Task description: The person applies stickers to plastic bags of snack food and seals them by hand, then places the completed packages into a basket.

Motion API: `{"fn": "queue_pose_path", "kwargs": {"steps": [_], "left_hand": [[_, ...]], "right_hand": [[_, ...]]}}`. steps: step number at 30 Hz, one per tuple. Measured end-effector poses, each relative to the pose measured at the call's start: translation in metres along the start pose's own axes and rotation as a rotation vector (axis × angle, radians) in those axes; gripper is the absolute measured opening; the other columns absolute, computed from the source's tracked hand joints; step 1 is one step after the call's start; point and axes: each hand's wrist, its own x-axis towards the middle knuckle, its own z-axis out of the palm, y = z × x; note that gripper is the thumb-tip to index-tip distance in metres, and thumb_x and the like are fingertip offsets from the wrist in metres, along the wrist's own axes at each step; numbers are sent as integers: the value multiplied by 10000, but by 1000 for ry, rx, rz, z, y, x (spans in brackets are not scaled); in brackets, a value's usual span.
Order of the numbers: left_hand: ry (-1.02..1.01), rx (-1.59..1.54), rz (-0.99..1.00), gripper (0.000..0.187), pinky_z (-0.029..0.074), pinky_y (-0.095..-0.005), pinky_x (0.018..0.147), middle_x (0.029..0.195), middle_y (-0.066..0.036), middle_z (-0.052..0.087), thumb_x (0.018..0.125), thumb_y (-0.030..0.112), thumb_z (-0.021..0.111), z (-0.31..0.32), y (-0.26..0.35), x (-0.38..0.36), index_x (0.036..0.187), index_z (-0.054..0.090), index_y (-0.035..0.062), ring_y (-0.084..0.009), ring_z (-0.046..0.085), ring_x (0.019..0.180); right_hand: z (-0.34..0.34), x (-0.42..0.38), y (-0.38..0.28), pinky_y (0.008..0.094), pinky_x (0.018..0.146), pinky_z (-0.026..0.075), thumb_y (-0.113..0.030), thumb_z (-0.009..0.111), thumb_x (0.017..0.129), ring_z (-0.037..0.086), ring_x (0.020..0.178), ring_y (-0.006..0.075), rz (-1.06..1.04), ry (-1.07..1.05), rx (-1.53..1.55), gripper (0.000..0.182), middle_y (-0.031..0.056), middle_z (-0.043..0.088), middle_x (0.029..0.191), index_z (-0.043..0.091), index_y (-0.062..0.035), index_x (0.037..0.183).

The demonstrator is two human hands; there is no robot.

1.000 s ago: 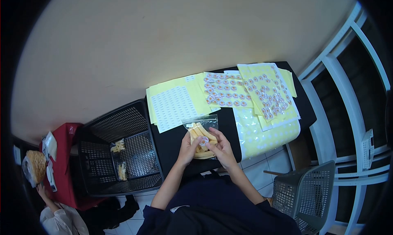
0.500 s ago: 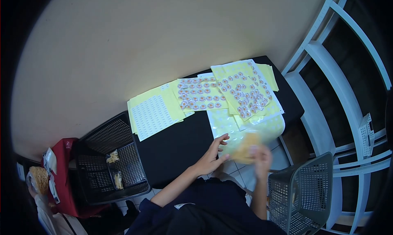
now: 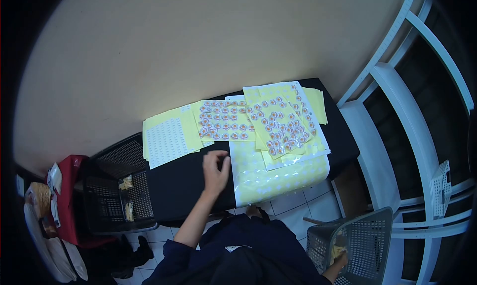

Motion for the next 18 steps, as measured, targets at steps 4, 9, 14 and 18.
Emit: {"fn": "queue_pose_path", "kwargs": {"steps": [4,9,14,18], "left_hand": [[88,379,2,185,333,-352,783,931,-36,545,732,143,605,-10,-26,28,905,568,89,-233,467,886],[76,531,66,237,327,-349,791,1020,-22,539,720,139,607,-2,-33,36,953,571,107,-221,452,950],[89,570,104,265,329,-347,784,1026,-20,523,711,135,601,1,-32,32,974,586,118,-219,445,954],[81,613,65,239,333,-351,767,977,-32,503,719,142,586,0,-30,31,958,605,146,-222,444,924]], "right_hand": [[-77,-82,-109,384,750,441,-285,586,780,552,882,301,-387,717,396,331,171,579,939,594,20,910],[-140,-267,-314,339,678,431,-92,557,805,552,722,247,-1191,226,961,101,129,585,793,593,1,789],[-94,-441,-389,337,763,360,-46,652,650,504,804,227,-2041,-471,969,186,53,530,808,639,-93,830],[-62,-529,-413,340,702,357,-88,649,665,496,773,198,-2307,-576,853,137,38,500,762,634,-107,800]]}}
